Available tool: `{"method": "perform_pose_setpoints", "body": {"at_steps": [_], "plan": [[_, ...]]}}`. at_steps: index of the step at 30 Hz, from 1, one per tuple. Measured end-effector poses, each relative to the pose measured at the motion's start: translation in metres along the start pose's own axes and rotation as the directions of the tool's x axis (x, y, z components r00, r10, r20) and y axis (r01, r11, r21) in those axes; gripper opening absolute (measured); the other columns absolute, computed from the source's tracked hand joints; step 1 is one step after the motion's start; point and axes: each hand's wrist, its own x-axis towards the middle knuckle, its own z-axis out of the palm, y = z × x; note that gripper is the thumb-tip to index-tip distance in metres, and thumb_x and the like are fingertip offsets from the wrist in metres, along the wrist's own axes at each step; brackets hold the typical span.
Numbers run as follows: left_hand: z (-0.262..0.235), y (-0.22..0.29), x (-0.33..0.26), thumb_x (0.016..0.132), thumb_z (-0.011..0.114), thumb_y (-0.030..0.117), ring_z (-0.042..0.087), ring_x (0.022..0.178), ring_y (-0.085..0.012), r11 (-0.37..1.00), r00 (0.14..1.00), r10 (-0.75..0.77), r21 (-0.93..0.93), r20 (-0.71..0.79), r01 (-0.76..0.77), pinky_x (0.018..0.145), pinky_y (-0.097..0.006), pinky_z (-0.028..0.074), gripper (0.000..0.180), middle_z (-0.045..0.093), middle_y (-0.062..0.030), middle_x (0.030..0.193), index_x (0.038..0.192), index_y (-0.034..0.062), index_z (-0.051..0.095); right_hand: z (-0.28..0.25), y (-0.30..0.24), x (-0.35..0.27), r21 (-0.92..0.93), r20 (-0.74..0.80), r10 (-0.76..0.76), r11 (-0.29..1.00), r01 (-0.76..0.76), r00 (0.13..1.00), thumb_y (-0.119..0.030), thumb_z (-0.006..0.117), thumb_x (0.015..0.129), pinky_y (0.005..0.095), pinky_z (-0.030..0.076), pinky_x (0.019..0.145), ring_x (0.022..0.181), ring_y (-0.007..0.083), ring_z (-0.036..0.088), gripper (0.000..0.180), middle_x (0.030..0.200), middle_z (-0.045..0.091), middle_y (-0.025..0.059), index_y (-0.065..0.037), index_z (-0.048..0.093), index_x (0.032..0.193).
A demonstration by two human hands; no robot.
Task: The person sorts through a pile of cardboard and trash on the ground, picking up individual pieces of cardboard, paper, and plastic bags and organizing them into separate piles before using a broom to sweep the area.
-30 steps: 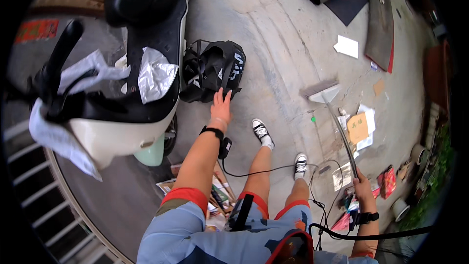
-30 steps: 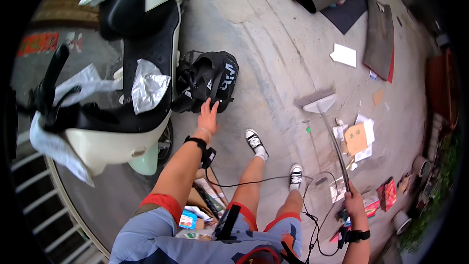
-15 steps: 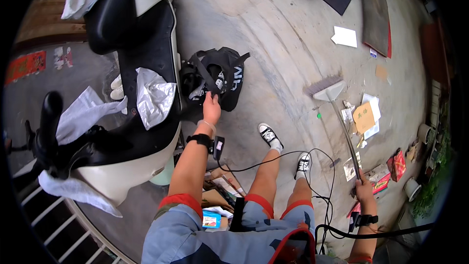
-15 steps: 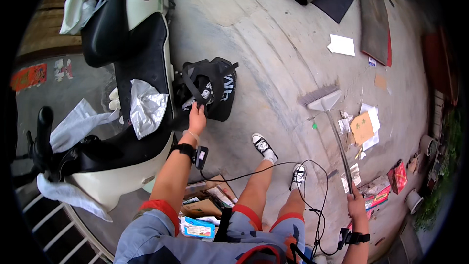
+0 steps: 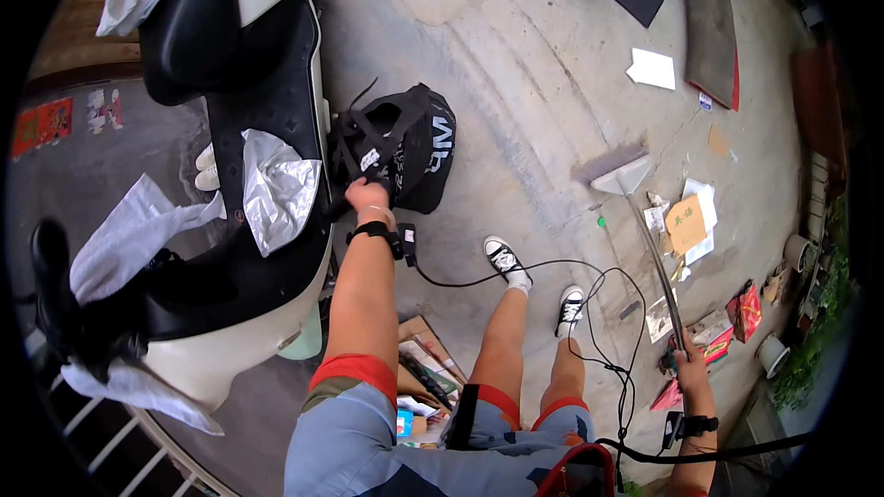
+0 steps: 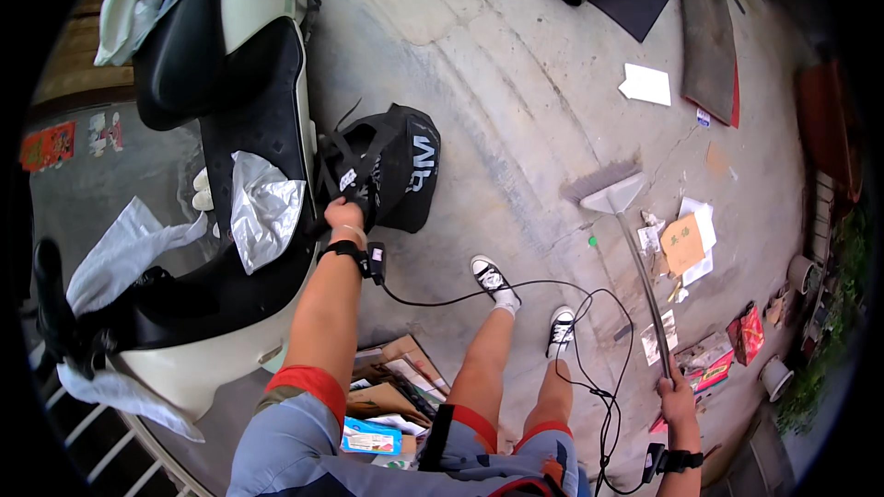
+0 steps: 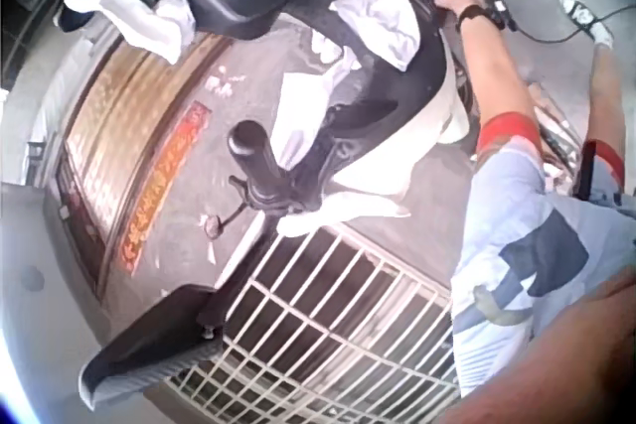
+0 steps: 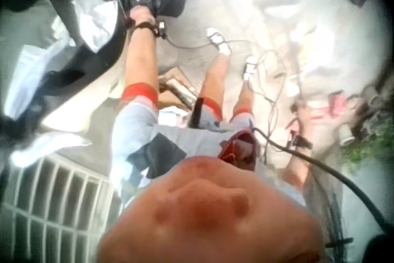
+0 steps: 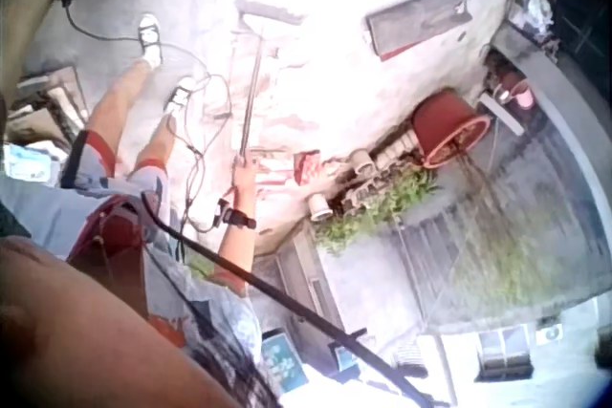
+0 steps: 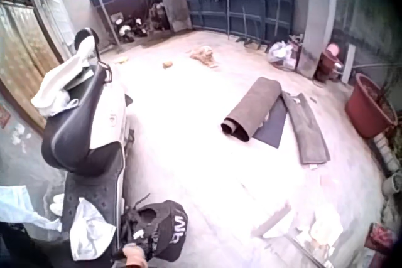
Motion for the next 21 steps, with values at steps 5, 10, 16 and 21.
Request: {"method": "perform_pose_setpoints", "body": {"at_steps": [5, 10, 16, 21], "plan": [[0.047, 0.043, -0.045, 0.073, 0.047, 0.049, 0.029, 0.114, -0.0354, 0.704, 0.79, 0.181, 0.484, 0.585, -0.52, 0.092, -0.039, 0.028, 0.079, 0.016, -0.0224, 0.128, 0.119, -0.0105, 0.024, 0.025, -0.045, -0.013, -0.214, -0.129, 0.114, 0.967, -0.14, 0.985, -0.001, 0.044, 0.075, 0.0232, 0.032, 0.086, 0.101, 0.0163, 0.045, 0.049, 0.11, 0.049, 0.013, -0.009, 0.034, 0.122], [0.076, 0.02, -0.009, 0.077, 0.043, 0.044, 0.037, 0.109, -0.0327, 0.837, 0.794, -0.163, 0.509, 0.586, -0.203, 0.087, -0.039, 0.032, 0.051, 0.043, -0.0218, 0.113, 0.103, 0.0016, 0.052, 0.035, 0.013, 0.012, -0.349, -0.176, -0.219, 0.925, 0.147, 0.96, -0.002, 0.044, 0.075, 0.0242, 0.04, 0.054, 0.056, 0.012, 0.047, 0.051, 0.072, 0.052, 0.007, -0.016, 0.035, 0.123], [0.017, 0.004, 0.001, 0.08, 0.043, 0.039, 0.049, 0.08, -0.0413, 0.931, 0.85, 0.118, 0.239, 0.514, -0.274, 0.07, -0.043, 0.039, 0.047, 0.053, -0.0278, 0.078, 0.076, -0.0063, 0.055, 0.034, -0.03, -0.007, -0.143, -0.162, 0.079, 0.984, -0.103, 0.984, -0.002, 0.044, 0.076, 0.0229, 0.038, 0.042, 0.043, 0.0087, 0.042, 0.052, 0.06, 0.05, 0.0039, -0.021, 0.035, 0.123], [-0.057, 0.03, -0.026, 0.079, 0.044, 0.039, 0.05, 0.07, -0.0419, 0.891, 0.881, 0.172, 0.311, 0.441, -0.33, 0.063, -0.045, 0.039, 0.049, 0.052, -0.0273, 0.068, 0.064, -0.0069, 0.052, 0.021, -0.047, -0.017, -0.148, -0.138, 0.096, 0.982, -0.117, 0.986, -0.003, 0.043, 0.076, 0.0234, 0.037, 0.04, 0.042, 0.0083, 0.041, 0.051, 0.059, 0.048, 0.0033, -0.021, 0.034, 0.124]]}}
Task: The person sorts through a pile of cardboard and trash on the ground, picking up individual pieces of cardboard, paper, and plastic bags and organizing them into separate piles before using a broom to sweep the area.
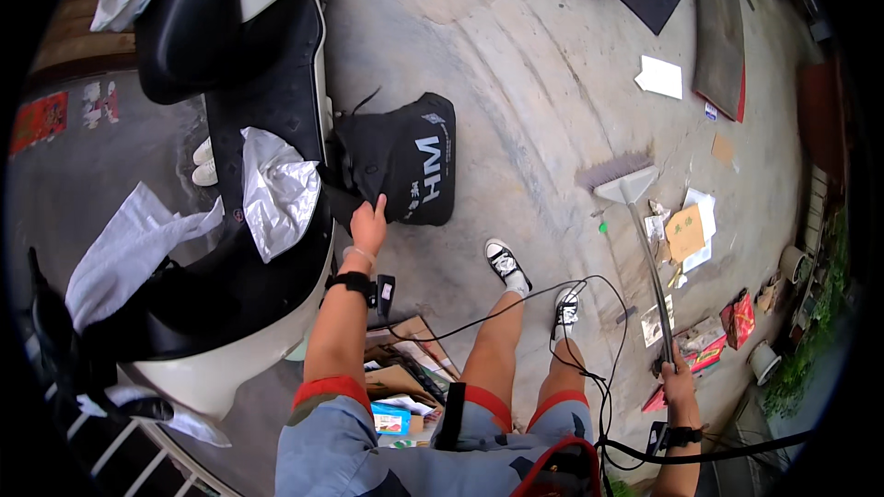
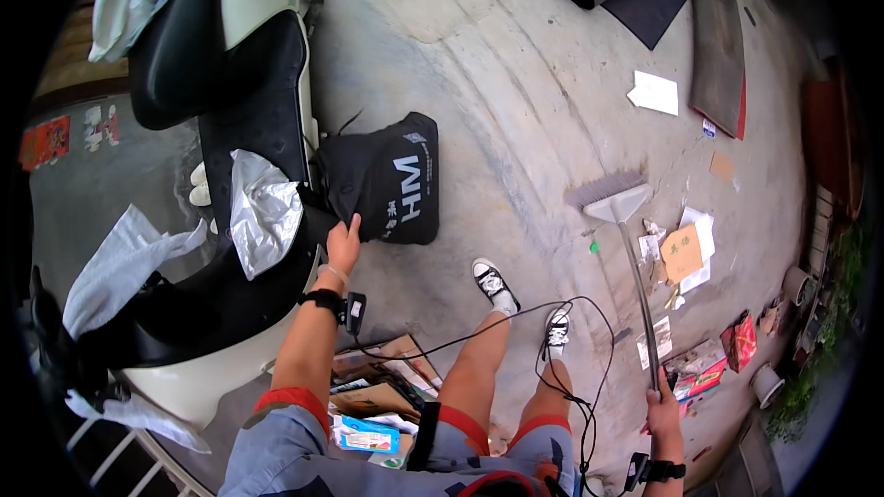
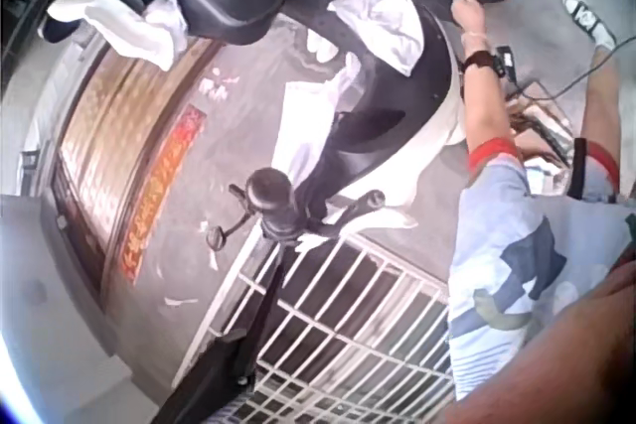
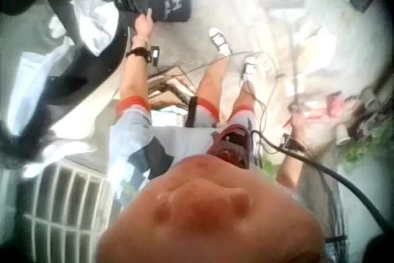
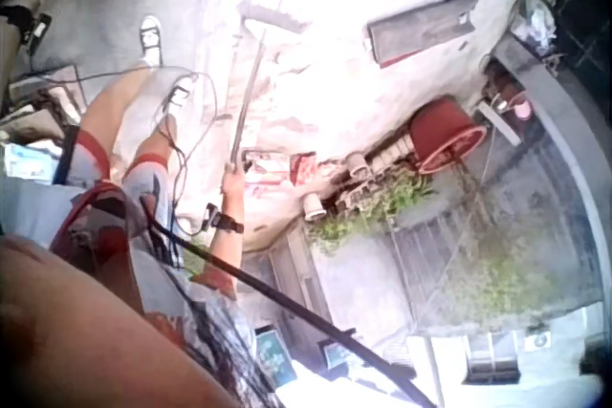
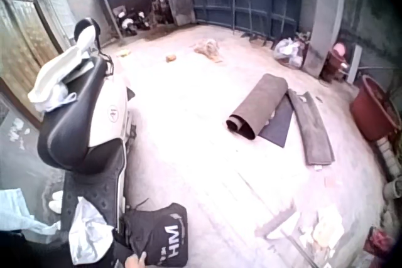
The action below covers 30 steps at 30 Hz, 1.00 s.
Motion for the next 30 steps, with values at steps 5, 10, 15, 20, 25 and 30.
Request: {"method": "perform_pose_setpoints", "body": {"at_steps": [5, 10, 15, 20, 25, 30], "plan": [[-0.013, 0.033, -0.073, 0.081, 0.043, 0.037, 0.049, 0.067, -0.0428, 0.959, 0.968, -0.163, -0.263, -0.192, 0.109, 0.058, -0.044, 0.037, 0.051, 0.05, -0.0288, 0.065, 0.06, -0.0089, 0.049, -0.021, 0.086, 0.055, 0.151, 0.061, -0.174, 0.975, 0.163, 0.983, -0.007, 0.043, 0.077, 0.0243, 0.033, 0.037, 0.038, 0.0089, 0.038, 0.05, 0.054, 0.044, 0.0018, -0.022, 0.033, 0.124], [-0.029, 0.043, -0.183, 0.082, 0.042, 0.037, 0.047, 0.058, -0.038, 0.823, 0.892, -0.387, -0.523, -0.231, 0.222, 0.055, -0.04, 0.036, 0.053, 0.05, -0.0269, 0.061, 0.059, -0.0105, 0.048, -0.048, 0.075, 0.041, 0.049, 0.141, -0.075, 0.996, 0.069, 0.987, -0.009, 0.042, 0.078, 0.0275, 0.032, 0.031, 0.033, 0.0122, 0.036, 0.05, 0.047, 0.041, 0.0024, -0.024, 0.031, 0.124], [-0.045, 0.058, -0.319, 0.082, 0.041, 0.039, 0.044, 0.052, -0.0302, 0.453, 0.724, -0.632, -0.889, -0.274, 0.059, 0.052, -0.039, 0.035, 0.055, 0.049, -0.0248, 0.057, 0.062, -0.0103, 0.051, -0.083, 0.085, 0.043, -0.138, 0.219, -0.071, 0.985, 0.103, 0.973, -0.016, 0.04, 0.082, 0.0278, 0.034, 0.03, 0.032, 0.0151, 0.039, 0.051, 0.042, 0.038, 0.0044, -0.024, 0.021, 0.128], [-0.048, 0.058, -0.415, 0.081, 0.039, 0.042, 0.049, 0.054, -0.0401, 0.618, 0.664, -0.696, -0.698, -0.273, 0.361, 0.051, -0.043, 0.037, 0.06, 0.046, -0.0267, 0.053, 0.051, -0.0083, 0.05, -0.111, 0.112, 0.047, -0.397, 0.101, -0.176, 0.895, 0.202, 0.979, -0.021, 0.038, 0.082, 0.0287, 0.036, 0.033, 0.035, 0.0171, 0.042, 0.038, 0.046, 0.04, 0.0065, -0.018, 0.033, 0.119], [-0.056, 0.033, -0.509, 0.082, 0.041, 0.035, 0.049, 0.053, -0.0374, 0.668, 0.537, -0.704, -0.69, -0.465, 0.277, 0.05, -0.041, 0.038, 0.053, 0.047, -0.0226, 0.052, 0.047, -0.0038, 0.048, -0.147, 0.107, 0.066, -0.511, 0.106, -0.216, 0.826, 0.24, 0.971, -0.022, 0.039, 0.081, 0.0284, 0.034, 0.033, 0.036, 0.0165, 0.041, 0.028, 0.046, 0.038, 0.0056, -0.016, 0.034, 0.108], [-0.074, -0.026, -0.603, 0.082, 0.042, 0.032, 0.049, 0.052, -0.0372, 0.725, 0.399, -0.674, -0.659, -0.622, 0.199, 0.048, -0.04, 0.038, 0.048, 0.048, -0.0215, 0.052, 0.051, -0.0031, 0.05, -0.16, 0.091, 0.078, -0.59, 0.101, -0.227, 0.771, 0.242, 0.969, -0.022, 0.039, 0.08, 0.0282, 0.033, 0.033, 0.037, 0.0159, 0.04, 0.019, 0.047, 0.036, 0.0047, -0.015, 0.035, 0.097]]}}
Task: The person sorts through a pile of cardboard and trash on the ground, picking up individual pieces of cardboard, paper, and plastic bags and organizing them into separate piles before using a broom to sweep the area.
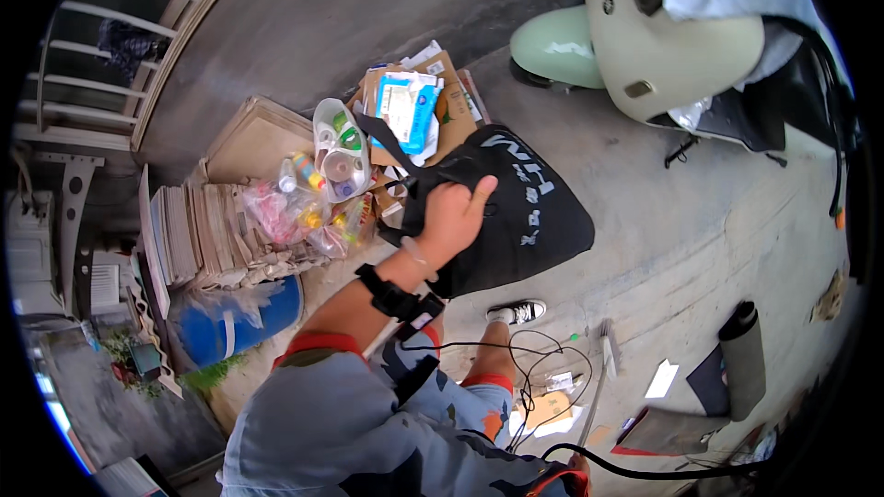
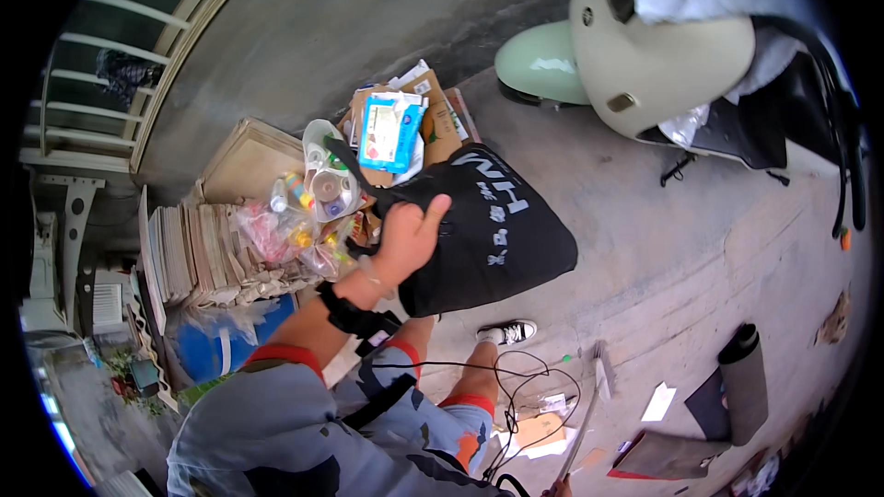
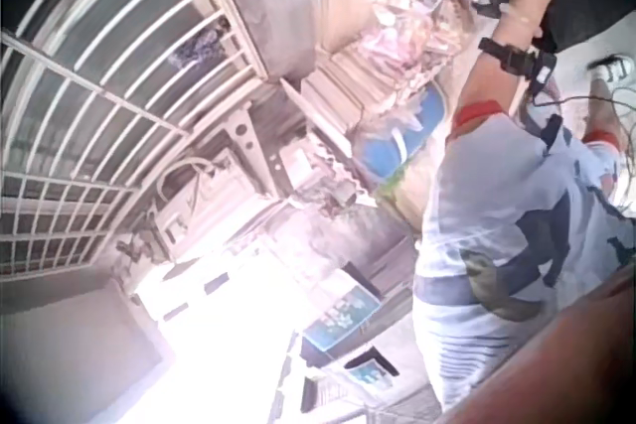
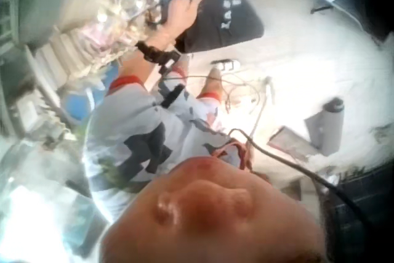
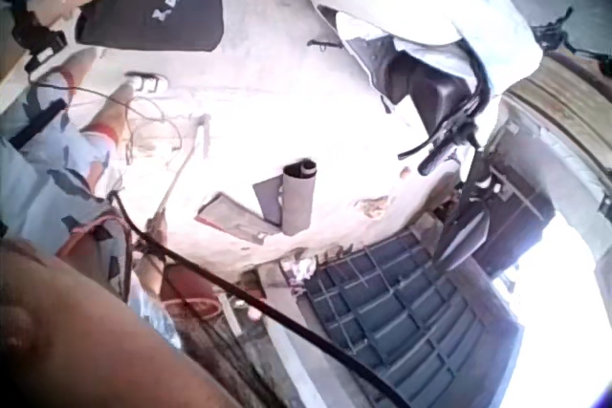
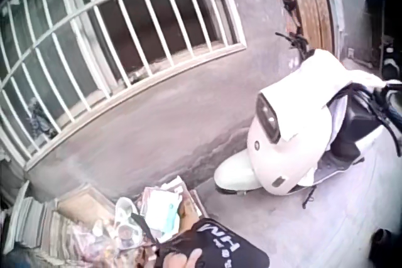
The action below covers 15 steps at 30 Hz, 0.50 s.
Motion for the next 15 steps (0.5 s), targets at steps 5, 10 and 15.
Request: {"method": "perform_pose_setpoints", "body": {"at_steps": [5, 10, 15], "plan": [[-0.11, -0.055, 0.067, 0.079, 0.047, 0.037, 0.045, 0.048, -0.0386, 0.985, 0.992, -0.125, 0.121, -0.006, 0.124, 0.043, -0.041, 0.033, 0.053, 0.041, -0.0239, 0.048, 0.049, -0.0056, 0.045, -0.007, -0.018, 0.003, -0.06, -0.024, -0.021, 0.998, 0.019, 1.0, -0.023, 0.04, 0.079, 0.0279, 0.031, 0.033, 0.037, 0.0153, 0.038, 0.012, 0.047, 0.034, 0.0037, -0.013, 0.036, 0.086], [-0.218, -0.119, 0.138, 0.079, 0.047, 0.043, 0.037, 0.045, -0.0277, 0.959, 0.967, -0.13, 0.22, -0.221, 0.179, 0.048, -0.036, 0.035, 0.057, 0.043, -0.0231, 0.05, 0.051, -0.0071, 0.043, 0.02, -0.029, -0.006, -0.064, -0.028, -0.054, 0.997, 0.052, 0.998, -0.023, 0.04, 0.079, 0.0277, 0.03, 0.034, 0.038, 0.0147, 0.037, 0.013, 0.047, 0.033, 0.0028, -0.012, 0.037, 0.075], [-0.275, -0.23, 0.183, 0.081, 0.044, 0.043, 0.037, 0.053, -0.0152, 0.956, 0.914, -0.281, -0.174, -0.293, 0.238, 0.054, -0.032, 0.035, 0.053, 0.043, -0.0054, 0.053, 0.06, -0.0065, 0.045, 0.045, -0.03, -0.009, -0.004, 0.032, -0.118, 0.993, 0.118, 0.993, -0.024, 0.041, 0.078, 0.0275, 0.028, 0.034, 0.039, 0.0141, 0.035, 0.02, 0.047, 0.031, 0.0018, -0.01, 0.038, 0.064]]}}
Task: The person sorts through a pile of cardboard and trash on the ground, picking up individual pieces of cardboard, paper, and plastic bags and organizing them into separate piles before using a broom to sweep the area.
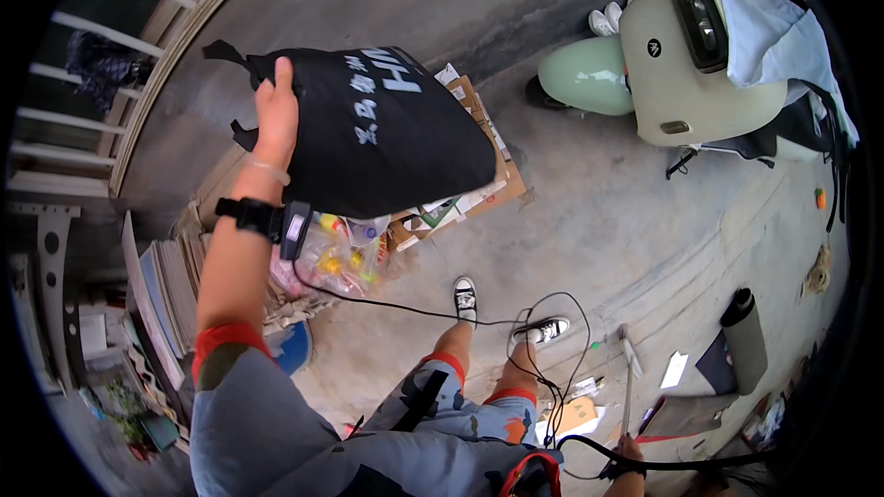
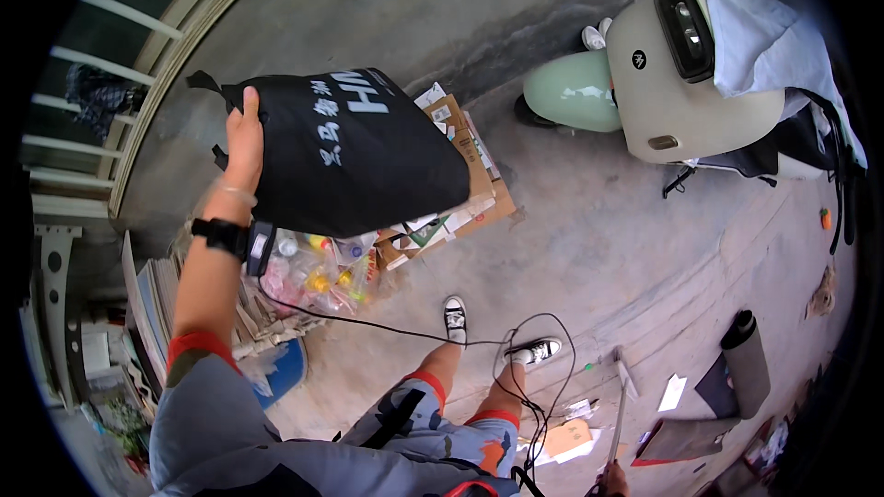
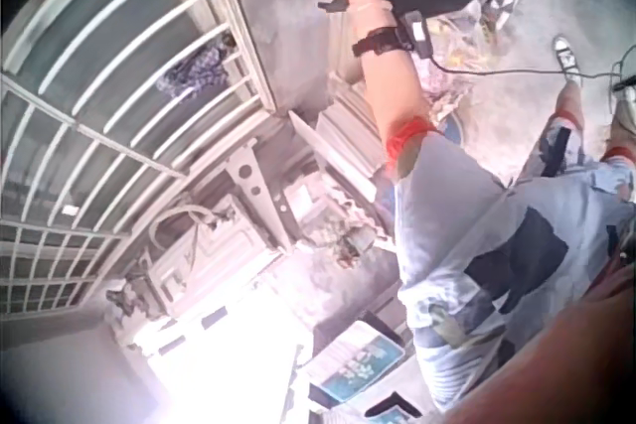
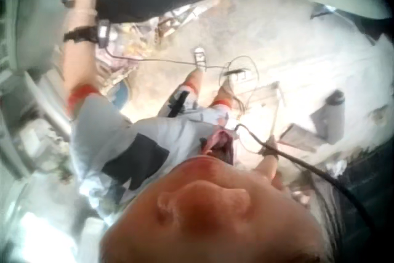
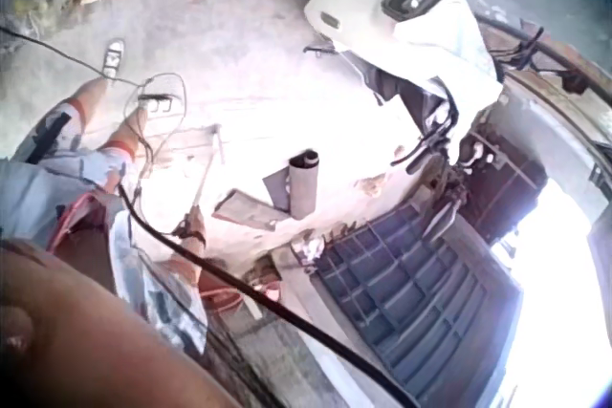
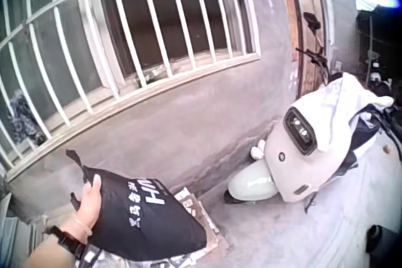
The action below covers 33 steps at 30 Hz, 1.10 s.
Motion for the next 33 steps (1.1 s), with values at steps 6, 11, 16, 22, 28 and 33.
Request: {"method": "perform_pose_setpoints", "body": {"at_steps": [6, 11, 16, 22, 28, 33], "plan": [[0.051, -0.183, 0.024, 0.084, 0.033, 0.04, 0.041, 0.102, -0.0355, 0.605, 0.882, -0.463, 0.698, -0.081, 0.382, 0.084, -0.038, 0.035, 0.052, 0.042, -0.0258, 0.11, 0.094, -0.0067, 0.053, 0.086, -0.045, -0.068, -0.009, -0.117, 0.083, 0.996, -0.085, 0.99, -0.024, 0.04, 0.08, 0.0287, 0.034, 0.034, 0.036, 0.017, 0.037, 0.021, 0.048, 0.037, 0.0046, -0.008, 0.039, 0.067], [0.068, -0.306, 0.039, 0.084, 0.034, 0.033, 0.047, 0.094, -0.0369, 0.668, 0.784, -0.585, 0.424, -0.21, 0.612, 0.08, -0.039, 0.036, 0.042, 0.051, -0.0255, 0.097, 0.094, -0.005, 0.051, 0.143, -0.086, -0.108, -0.046, -0.085, 0.122, 0.991, -0.126, 0.989, -0.027, 0.042, 0.08, 0.0277, 0.036, 0.034, 0.036, 0.0171, 0.041, 0.021, 0.049, 0.043, 0.0085, -0.007, 0.041, 0.073], [0.123, -0.215, 0.037, 0.077, 0.044, 0.031, 0.044, 0.099, -0.0379, 0.625, 0.744, -0.646, 0.439, -0.173, 0.645, 0.084, -0.042, 0.034, 0.048, 0.044, -0.0264, 0.107, 0.109, -0.0037, 0.036, 0.159, -0.091, -0.159, 0.035, -0.117, 0.165, 0.986, -0.162, 0.979, -0.029, 0.043, 0.08, 0.0276, 0.036, 0.032, 0.035, 0.0164, 0.042, 0.021, 0.048, 0.043, 0.0083, -0.009, 0.039, 0.072], [0.09, -0.178, 0.024, 0.059, 0.064, 0.037, 0.04, 0.103, -0.0343, 0.624, 0.903, 0.22, 0.765, -0.37, 0.161, 0.083, -0.041, 0.034, 0.078, 0.036, -0.0213, 0.114, 0.118, 0.0045, 0.027, 0.18, -0.083, -0.163, -0.22, -0.203, -0.103, 0.974, 0.057, 0.974, -0.019, 0.046, 0.079, 0.0283, 0.034, 0.029, 0.033, 0.0136, 0.039, 0.044, 0.049, 0.041, 0.004, -0.014, 0.035, 0.122], [0.084, -0.088, -0.138, 0.069, 0.054, 0.019, 0.029, 0.111, -0.0341, 0.563, 0.784, 0.486, 0.548, 0.386, -0.618, 0.089, -0.041, 0.024, 0.059, 0.026, -0.0189, 0.125, 0.119, 0.0003, 0.03, 0.209, -0.11, -0.123, -0.437, -0.106, -0.704, 0.668, 0.602, 0.703, -0.014, 0.049, 0.077, 0.0301, 0.046, 0.064, 0.071, 0.0224, 0.057, 0.043, 0.08, 0.058, 0.0146, -0.011, 0.039, 0.119], [0.095, -0.075, -0.283, 0.071, 0.048, 0.005, 0.04, 0.1, -0.0304, 0.896, 0.599, 0.142, 0.155, 0.788, -0.416, 0.085, -0.037, 0.032, 0.029, 0.04, -0.0187, 0.107, 0.099, 0.0026, 0.047, 0.254, -0.21, -0.069, -0.371, 0.188, -0.692, 0.607, 0.703, 0.697, -0.013, 0.046, 0.077, 0.0374, 0.042, 0.072, 0.084, 0.0343, 0.053, 0.052, 0.092, 0.054, 0.0201, -0.023, 0.028, 0.124]]}}
